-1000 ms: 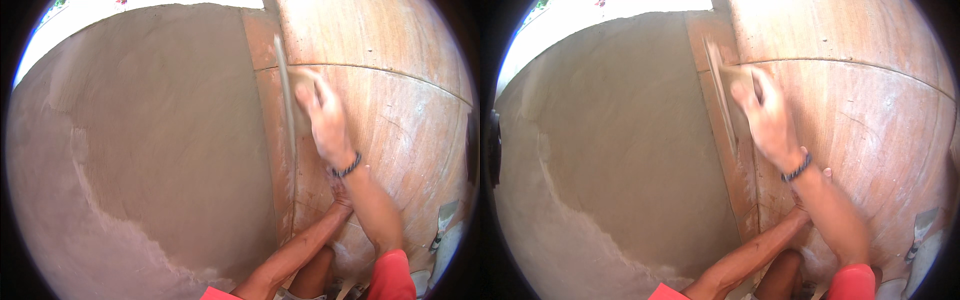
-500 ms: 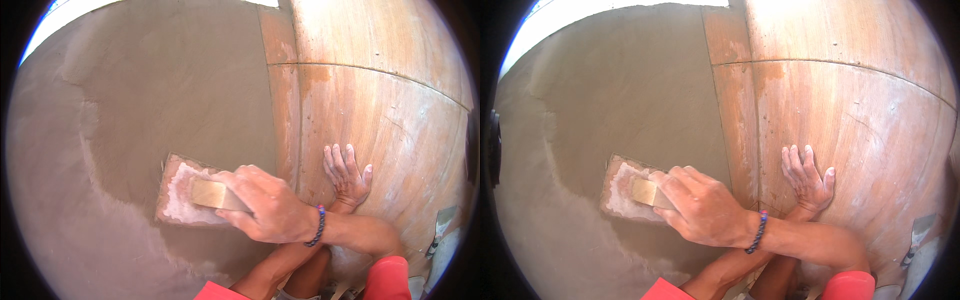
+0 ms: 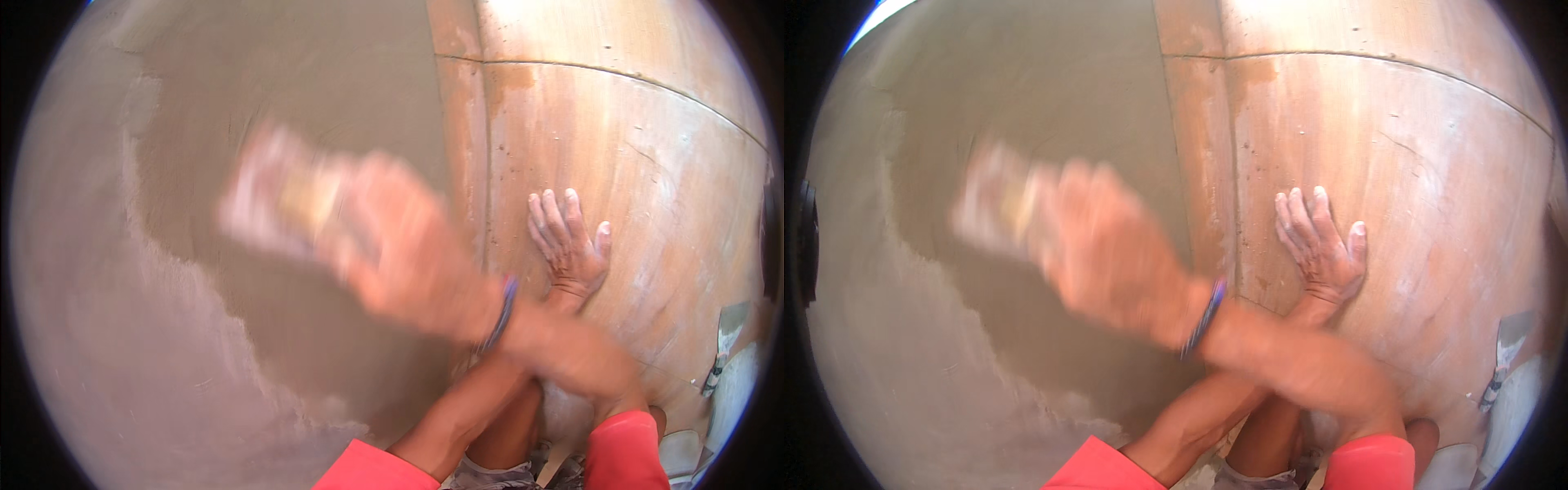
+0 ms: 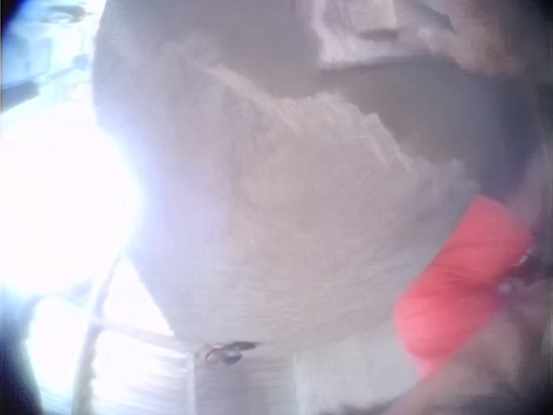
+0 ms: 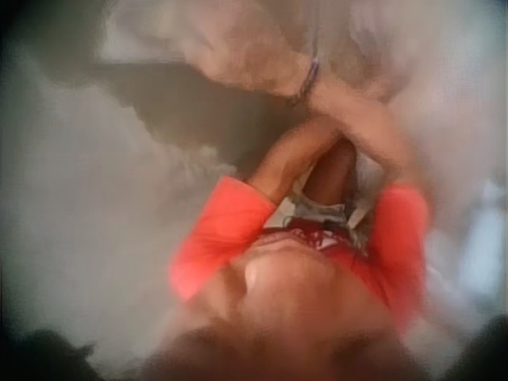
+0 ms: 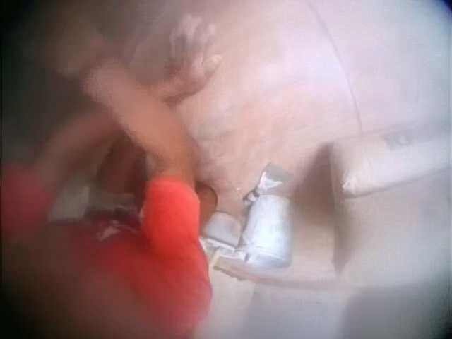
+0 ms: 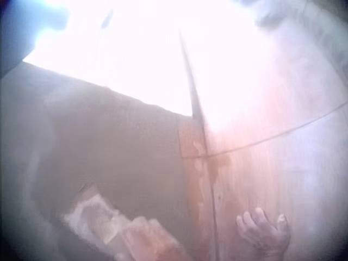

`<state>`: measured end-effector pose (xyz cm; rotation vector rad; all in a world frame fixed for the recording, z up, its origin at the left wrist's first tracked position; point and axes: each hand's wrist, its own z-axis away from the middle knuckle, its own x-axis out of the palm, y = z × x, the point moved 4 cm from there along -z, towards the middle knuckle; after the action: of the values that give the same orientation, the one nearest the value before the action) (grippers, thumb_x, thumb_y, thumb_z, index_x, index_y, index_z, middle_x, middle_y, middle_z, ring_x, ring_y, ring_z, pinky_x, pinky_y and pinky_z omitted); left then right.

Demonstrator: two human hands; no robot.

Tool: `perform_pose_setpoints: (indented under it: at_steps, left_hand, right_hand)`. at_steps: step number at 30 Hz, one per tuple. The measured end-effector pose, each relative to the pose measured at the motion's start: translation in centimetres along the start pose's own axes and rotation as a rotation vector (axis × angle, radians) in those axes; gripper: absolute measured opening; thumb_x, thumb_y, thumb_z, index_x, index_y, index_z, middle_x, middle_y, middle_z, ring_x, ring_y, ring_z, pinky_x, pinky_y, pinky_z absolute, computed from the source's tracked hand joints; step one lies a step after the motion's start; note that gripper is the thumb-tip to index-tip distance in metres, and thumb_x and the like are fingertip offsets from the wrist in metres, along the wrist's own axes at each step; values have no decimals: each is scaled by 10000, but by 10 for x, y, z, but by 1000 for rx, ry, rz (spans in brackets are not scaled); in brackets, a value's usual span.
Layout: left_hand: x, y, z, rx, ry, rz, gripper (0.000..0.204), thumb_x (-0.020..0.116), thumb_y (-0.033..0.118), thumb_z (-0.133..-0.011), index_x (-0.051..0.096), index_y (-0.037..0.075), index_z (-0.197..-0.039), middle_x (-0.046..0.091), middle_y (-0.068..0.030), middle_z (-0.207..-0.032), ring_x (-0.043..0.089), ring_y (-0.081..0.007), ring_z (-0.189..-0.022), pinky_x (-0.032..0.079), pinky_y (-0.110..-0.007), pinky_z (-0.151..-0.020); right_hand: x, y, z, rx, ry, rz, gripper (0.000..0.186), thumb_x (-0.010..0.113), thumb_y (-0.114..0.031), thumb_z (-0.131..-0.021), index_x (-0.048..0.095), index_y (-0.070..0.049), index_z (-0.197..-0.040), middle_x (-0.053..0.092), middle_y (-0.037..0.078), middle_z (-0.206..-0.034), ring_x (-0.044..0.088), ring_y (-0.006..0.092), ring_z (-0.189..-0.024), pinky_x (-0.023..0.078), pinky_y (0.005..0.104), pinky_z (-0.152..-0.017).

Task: The person applies and smooths plaster onto a wall using a trowel and a sponge. They repeatedly dip the sponge into a bucket of water to clean it and continue smoothing the surface.

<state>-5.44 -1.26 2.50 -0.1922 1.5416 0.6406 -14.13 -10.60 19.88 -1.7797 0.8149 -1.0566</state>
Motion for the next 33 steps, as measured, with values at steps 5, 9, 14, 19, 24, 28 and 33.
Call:
perform_pose_setpoints:
  at_steps: [5, 9, 14, 19, 24, 28, 33]
  left_hand:
    - [10, -4, 7, -13, 15, 15, 715, 575, 365, -890, 317, -26, -1430, 246, -289, -1475, 177, -510, -1398, 173, -611, -1120]
    - [-19, -12, 6, -77, 3, 24, 709, 575, 367, -892, 320, -10, -1435, 255, -289, -1479, 195, -502, -1390, 171, -607, -1124]
    - [6, -35, 31, 3, -143, 644, 692, 574, 359, -891, 331, 15, -1441, 244, -282, -1493, 199, -514, -1383, 174, -616, -1121]
    - [-20, -67, 144, -12, -15, 114, 680, 571, 381, -881, 358, 43, -1432, 267, -278, -1487, 216, -518, -1376, 185, -632, -1107]
    - [-9, -72, 172, 79, 0, -90, 671, 551, 367, -885, 328, 40, -1427, 257, -270, -1475, 196, -501, -1392, 194, -625, -1096]
    - [-11, -72, 175, 91, 5, -145, 664, 548, 352, -891, 310, 32, -1422, 255, -246, -1471, 209, -486, -1390, 222, -602, -1088]
    - [5, -86, 184, 90, 8, -132, 728, 526, 440, -871, 319, 24, -1431, 239, -260, -1502, 181, -513, -1397, 168, -642, -1095]
  right_hand:
    - [-26, -19, 82, 46, -220, 4, 540, 662, -179, -850, 482, 42, -1308, 564, 204, -1139, 573, 316, -1025, 482, 424, -873]
    - [-107, 23, 95, 687, 181, -424, 460, 489, -236, -1006, 447, 29, -1379, 560, 177, -1325, 626, 258, -1103, 523, 376, -941]
    - [-125, 72, 112, 645, 324, -681, 591, 525, -340, -1006, 376, 49, -1426, 511, 149, -1387, 507, 203, -1243, 429, 313, -1041]
    - [-101, 98, 90, 674, 305, -672, 587, 551, -373, -996, 412, 23, -1405, 560, 115, -1323, 535, 193, -1193, 461, 330, -991]
    - [-76, 142, 70, 615, 255, -811, 552, 549, -409, -992, 471, -3, -1357, 596, 98, -1248, 568, 173, -1111, 488, 329, -932]
    - [-61, 145, 59, 649, 222, -839, 510, 517, -410, -1008, 504, -16, -1333, 605, 82, -1207, 576, 150, -1066, 507, 328, -910]
    - [-55, 142, 58, 636, 150, -880, 539, 512, -432, -1005, 487, -22, -1354, 604, 86, -1211, 575, 141, -1083, 533, 309, -879]
